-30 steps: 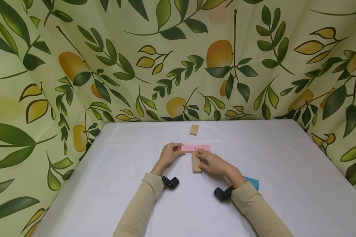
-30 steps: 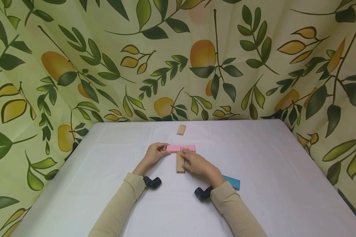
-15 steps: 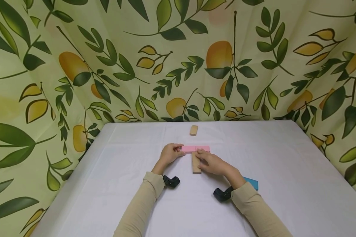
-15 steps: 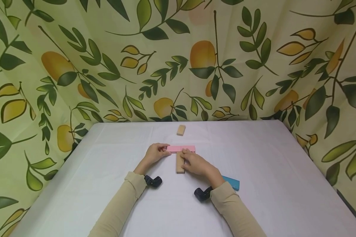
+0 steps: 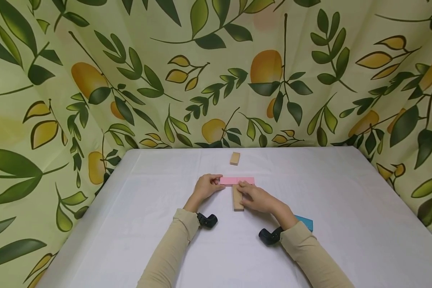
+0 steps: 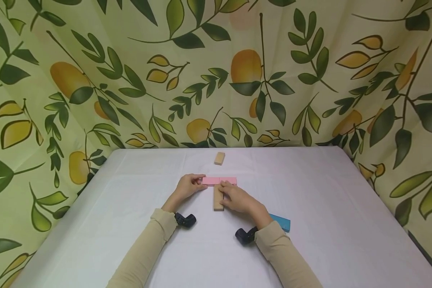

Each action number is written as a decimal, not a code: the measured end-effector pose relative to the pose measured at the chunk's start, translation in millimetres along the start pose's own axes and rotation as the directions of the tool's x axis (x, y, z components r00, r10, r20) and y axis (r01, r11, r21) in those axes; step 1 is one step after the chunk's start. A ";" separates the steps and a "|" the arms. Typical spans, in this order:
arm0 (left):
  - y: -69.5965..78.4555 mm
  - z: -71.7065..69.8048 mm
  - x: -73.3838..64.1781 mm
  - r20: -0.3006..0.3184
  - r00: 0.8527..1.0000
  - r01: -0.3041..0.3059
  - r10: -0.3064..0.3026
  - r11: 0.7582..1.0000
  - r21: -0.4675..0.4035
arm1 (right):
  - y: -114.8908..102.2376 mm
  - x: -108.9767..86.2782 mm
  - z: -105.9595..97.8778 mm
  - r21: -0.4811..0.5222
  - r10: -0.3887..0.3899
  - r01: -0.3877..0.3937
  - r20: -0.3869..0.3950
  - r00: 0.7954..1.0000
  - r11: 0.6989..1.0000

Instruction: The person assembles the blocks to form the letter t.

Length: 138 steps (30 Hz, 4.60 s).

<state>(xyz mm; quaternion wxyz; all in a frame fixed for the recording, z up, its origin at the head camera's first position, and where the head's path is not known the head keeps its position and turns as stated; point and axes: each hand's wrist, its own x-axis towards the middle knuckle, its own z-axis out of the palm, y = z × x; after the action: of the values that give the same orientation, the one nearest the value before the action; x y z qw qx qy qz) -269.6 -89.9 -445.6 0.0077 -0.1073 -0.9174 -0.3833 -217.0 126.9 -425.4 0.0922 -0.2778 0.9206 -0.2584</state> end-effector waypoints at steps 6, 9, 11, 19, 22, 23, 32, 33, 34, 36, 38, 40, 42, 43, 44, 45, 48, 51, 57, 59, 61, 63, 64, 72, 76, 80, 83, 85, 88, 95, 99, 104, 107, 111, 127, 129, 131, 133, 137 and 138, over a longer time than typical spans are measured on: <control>0.5 -0.9 -0.2 0.010 1.000 0.014 -0.014 1.000 -0.010 | -0.9 0.2 0.3 -0.006 0.007 -0.007 0.001 1.000 1.000; 1.3 -1.5 -0.6 0.013 1.000 0.010 -0.010 1.000 -0.010 | -1.2 -0.1 0.1 -0.003 0.010 -0.010 -0.001 1.000 1.000; 1.6 -1.8 -0.8 0.012 1.000 0.006 -0.006 1.000 -0.011 | -1.4 -0.1 0.1 -0.002 0.009 -0.009 0.000 1.000 1.000; 2.3 -4.4 -0.1 0.019 1.000 -0.017 0.018 0.998 -0.053 | -0.7 0.1 0.3 -0.003 0.003 -0.003 0.000 1.000 1.000; 2.5 -5.7 2.0 0.009 1.000 -0.021 0.022 0.996 -0.087 | -0.1 -0.1 0.3 -0.007 0.000 0.000 0.000 1.000 1.000; 2.4 -5.9 3.0 0.002 1.000 -0.021 0.021 0.996 -0.091 | 0.0 -0.1 0.3 -0.006 0.000 0.000 0.000 1.000 1.000; 3.4 -5.7 12.2 -0.039 0.999 -0.003 -0.002 0.993 -0.116 | 0.7 0.3 1.1 0.002 0.012 -0.012 0.002 1.000 1.000; 3.9 -5.1 13.1 -0.047 0.999 -0.005 0.000 0.993 -0.121 | 0.6 0.2 1.1 0.001 0.012 -0.012 0.001 1.000 1.000; 4.3 -4.5 14.0 -0.057 0.998 -0.013 0.006 0.992 -0.127 | 0.6 0.1 1.1 0.003 0.013 -0.013 0.001 1.000 1.000; 5.3 -2.8 16.2 -0.076 0.997 -0.027 0.017 0.990 -0.139 | 0.4 0.1 1.1 0.001 0.012 -0.012 0.001 1.000 1.000; 7.0 -1.6 17.8 -0.090 0.996 -0.041 0.028 0.989 -0.143 | 0.5 -0.3 0.8 -0.002 0.010 -0.010 0.002 1.000 1.000; 9.4 -0.7 19.8 -0.097 0.995 -0.040 0.025 0.988 -0.151 | 0.6 -0.6 0.6 -0.003 0.008 -0.008 0.003 1.000 1.000; 11.5 0.7 22.5 -0.101 0.995 -0.027 0.011 0.988 -0.155 | 0.6 -0.9 0.3 -0.002 0.008 -0.008 0.004 1.000 1.000; 12.2 1.5 24.2 -0.105 0.994 -0.017 0.000 0.987 -0.159 | 0.5 -1.0 0.0 -0.004 0.009 -0.009 0.005 1.000 1.000; 12.8 2.5 26.1 -0.108 0.994 -0.005 -0.013 0.986 -0.165 | 0.2 -1.2 -0.4 -0.007 0.010 -0.010 0.006 1.000 1.000; 13.2 3.5 28.1 -0.113 0.993 0.006 -0.026 0.985 -0.170 | -0.1 -1.1 -0.6 -0.007 0.011 -0.010 0.006 1.000 1.000; 14.1 6.6 33.7 -0.122 0.990 0.051 -0.076 0.979 -0.198 | -1.2 -0.9 -1.7 -0.005 0.013 -0.013 0.009 1.000 1.000; 14.6 9.2 38.7 -0.125 0.986 0.083 -0.112 0.973 -0.216 | -2.0 -0.9 -2.4 0.000 0.013 -0.013 0.012 1.000 1.000; 16.8 12.2 48.3 -0.111 0.986 0.099 -0.124 0.973 -0.207 | -1.5 -1.1 -2.3 -0.001 0.017 -0.017 0.006 1.000 1.000; 17.9 12.3 51.4 -0.107 0.986 0.105 -0.129 0.973 -0.206 | -1.0 -0.9 -1.8 -0.001 0.015 -0.015 0.004 1.000 1.000; 18.9 12.5 54.2 -0.105 0.985 0.114 -0.137 0.973 -0.200 | -0.7 -0.5 -1.2 0.009 0.015 -0.015 0.005 1.000 1.000; 19.8 12.5 56.7 -0.100 0.985 0.122 -0.144 0.973 -0.197 | -0.6 -0.4 -0.8 0.011 0.013 -0.013 0.007 1.000 1.000; 20.1 12.6 57.8 -0.096 0.984 0.127 -0.147 0.973 -0.195 | -0.7 -0.4 -0.7 0.012 0.012 -0.012 0.008 1.000 1.000; 24.5 17.0 65.6 -0.072 0.982 0.162 -0.177 0.970 -0.181 | -0.5 -1.6 0.0 0.017 0.008 -0.008 0.005 1.000 1.000; 28.0 20.4 69.0 -0.088 0.971 0.206 -0.221 0.966 -0.158 | 0.0 -1.7 0.4 0.014 0.001 -0.001 0.007 1.000 1.000; 32.9 22.2 71.6 -0.102 0.959 0.249 -0.263 0.959 -0.133 | 0.2 -1.9 -0.3 0.014 -0.008 0.008 -0.005 1.000 1.000; 35.7 23.5 72.4 -0.104 0.951 0.280 -0.291 0.954 -0.110 | 0.5 -1.9 -0.5 0.016 -0.022 0.022 -0.017 1.000 1.000; 37.1 24.2 72.4 -0.106 0.944 0.302 -0.312 0.948 -0.101 | 0.4 -1.3 -0.3 0.014 -0.030 0.030 -0.016 0.999 0.999; 39.7 24.6 71.9 -0.110 0.935 0.328 -0.338 0.940 -0.096 | 0.2 -0.6 0.1 0.023 -0.022 0.022 -0.005 1.000 1.000; 44.8 25.3 73.6 -0.139 0.924 0.348 -0.356 0.934 -0.074 | 0.1 -0.1 -0.6 0.013 -0.005 0.005 0.000 1.000 1.000; 46.0 26.6 75.2 -0.147 0.921 0.356 -0.360 0.933 -0.053 | -1.3 -0.8 -1.5 0.017 -0.006 0.006 -0.001 1.000 1.000; 48.3 28.5 76.4 -0.153 0.918 0.368 -0.367 0.929 -0.021 | -2.1 -1.0 -2.1 0.034 -0.006 0.006 -0.001 1.000 0.999; 49.6 30.9 77.6 -0.158 0.917 0.371 -0.367 0.929 0.000 | -1.8 -1.4 -1.8 0.037 -0.003 0.003 -0.002 1.000 0.999; 50.6 34.5 79.3 -0.168 0.920 0.365 -0.354 0.930 0.038 | -0.5 -0.6 -0.4 0.032 -0.003 0.003 -0.003 1.000 0.999; 49.8 29.4 74.2 -0.153 0.938 0.313 -0.311 0.950 -0.011 | -1.0 -1.2 0.6 0.009 -0.012 0.012 -0.016 1.000 1.000; 50.6 27.9 72.8 -0.148 0.942 0.302 -0.299 0.953 -0.006 | -0.3 -0.9 0.8 0.023 -0.016 0.017 -0.015 1.000 1.000; 51.2 26.7 71.1 -0.141 0.947 0.292 -0.289 0.957 -0.001 | 0.5 -1.3 0.2 0.050 -0.025 0.026 -0.016 1.000 0.998; 52.1 26.0 69.1 -0.133 0.951 0.281 -0.278 0.960 0.006 | 0.8 -2.5 -1.2 0.070 -0.040 0.042 -0.019 0.999 0.997; 52.9 25.9 64.0 -0.114 0.959 0.264 -0.260 0.964 0.018 | 1.6 -4.1 -2.8 0.061 -0.068 0.070 -0.026 0.997 0.996; 52.8 25.9 62.6 -0.111 0.960 0.261 -0.257 0.965 0.021 | 1.4 -3.9 -2.7 0.063 -0.064 0.065 -0.024 0.998 0.996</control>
<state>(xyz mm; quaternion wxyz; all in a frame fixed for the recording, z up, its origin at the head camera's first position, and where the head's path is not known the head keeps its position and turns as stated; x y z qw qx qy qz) -318.3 -23.6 -420.8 0.0086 0.0345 -0.9284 -0.3699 -215.2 131.2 -423.8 0.0828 -0.3015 0.9034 -0.2936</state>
